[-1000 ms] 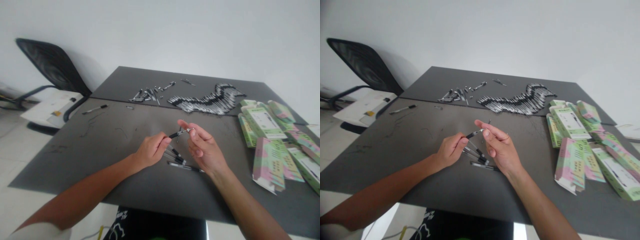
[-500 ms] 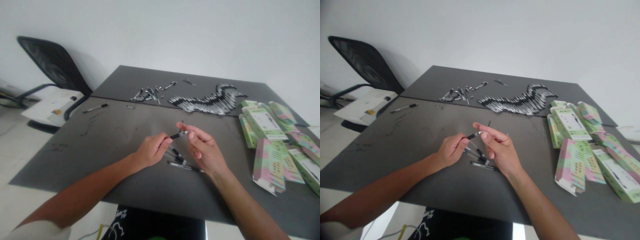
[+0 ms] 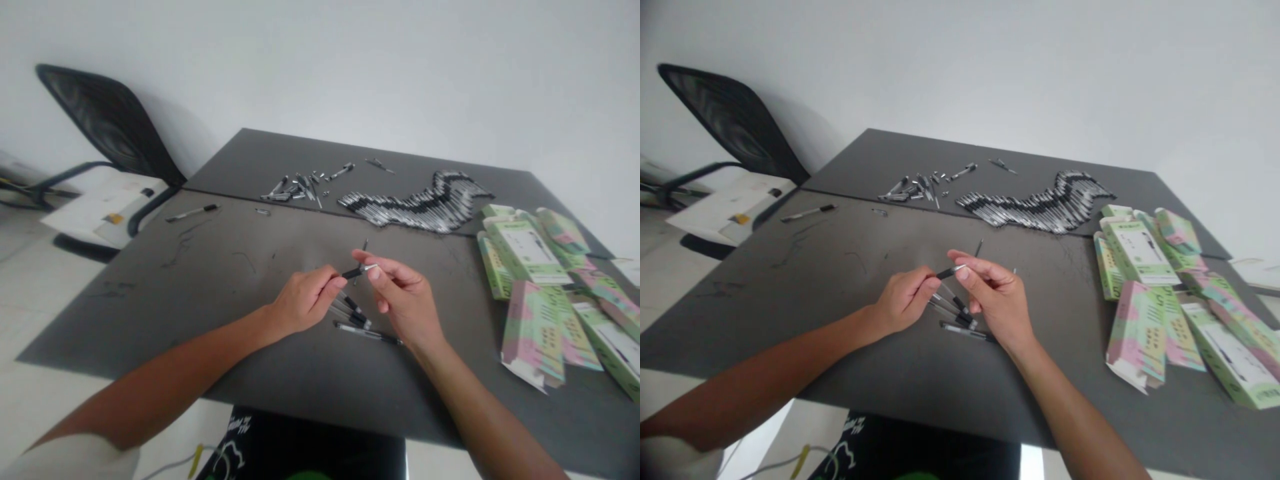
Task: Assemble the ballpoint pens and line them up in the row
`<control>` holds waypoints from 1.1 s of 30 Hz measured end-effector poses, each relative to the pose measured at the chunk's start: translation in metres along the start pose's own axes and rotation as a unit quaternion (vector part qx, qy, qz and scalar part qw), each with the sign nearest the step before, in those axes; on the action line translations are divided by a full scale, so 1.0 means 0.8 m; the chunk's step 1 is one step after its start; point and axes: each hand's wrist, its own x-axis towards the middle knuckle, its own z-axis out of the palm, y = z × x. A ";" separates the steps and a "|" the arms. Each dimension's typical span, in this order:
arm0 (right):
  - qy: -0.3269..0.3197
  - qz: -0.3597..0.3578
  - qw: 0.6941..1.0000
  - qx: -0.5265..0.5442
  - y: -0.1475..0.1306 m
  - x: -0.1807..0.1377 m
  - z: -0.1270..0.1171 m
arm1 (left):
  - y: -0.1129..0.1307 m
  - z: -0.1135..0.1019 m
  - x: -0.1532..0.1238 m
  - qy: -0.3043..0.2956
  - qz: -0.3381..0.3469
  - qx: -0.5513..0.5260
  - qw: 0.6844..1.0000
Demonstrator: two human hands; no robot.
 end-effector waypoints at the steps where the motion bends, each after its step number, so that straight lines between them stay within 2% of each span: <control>1: 0.004 -0.009 1.000 -0.005 -0.001 0.000 0.002 | 0.001 0.000 -0.001 -0.003 -0.005 -0.005 1.000; 6: 0.013 -0.071 0.997 -0.017 -0.002 -0.004 0.006 | 0.007 0.003 -0.005 -0.024 -0.040 -0.038 0.998; 10: -0.045 -0.127 0.990 -0.034 0.002 -0.009 0.007 | 0.014 0.008 -0.009 -0.025 -0.071 -0.078 0.994; 13: -0.066 -0.115 0.990 -0.045 0.002 -0.013 0.012 | 0.018 0.013 -0.011 -0.024 -0.092 -0.107 0.990; 16: -0.015 -0.092 0.995 -0.031 0.003 -0.013 0.018 | 0.021 0.016 -0.015 -0.026 -0.107 -0.133 0.985; 19: 0.025 -0.108 0.994 -0.008 0.007 -0.009 0.019 | 0.026 0.018 -0.017 -0.031 -0.119 -0.155 0.980; 25: -0.041 -0.092 0.994 0.034 0.011 -0.012 0.020 | 0.033 0.022 -0.018 -0.022 -0.141 -0.197 0.970; 31: 0.022 -0.087 0.995 0.031 0.007 -0.010 0.025 | 0.030 0.027 -0.022 -0.028 -0.147 -0.222 0.964; 33: 0.007 -0.093 0.995 0.039 0.008 -0.009 0.023 | 0.029 0.029 -0.024 -0.029 -0.150 -0.230 0.961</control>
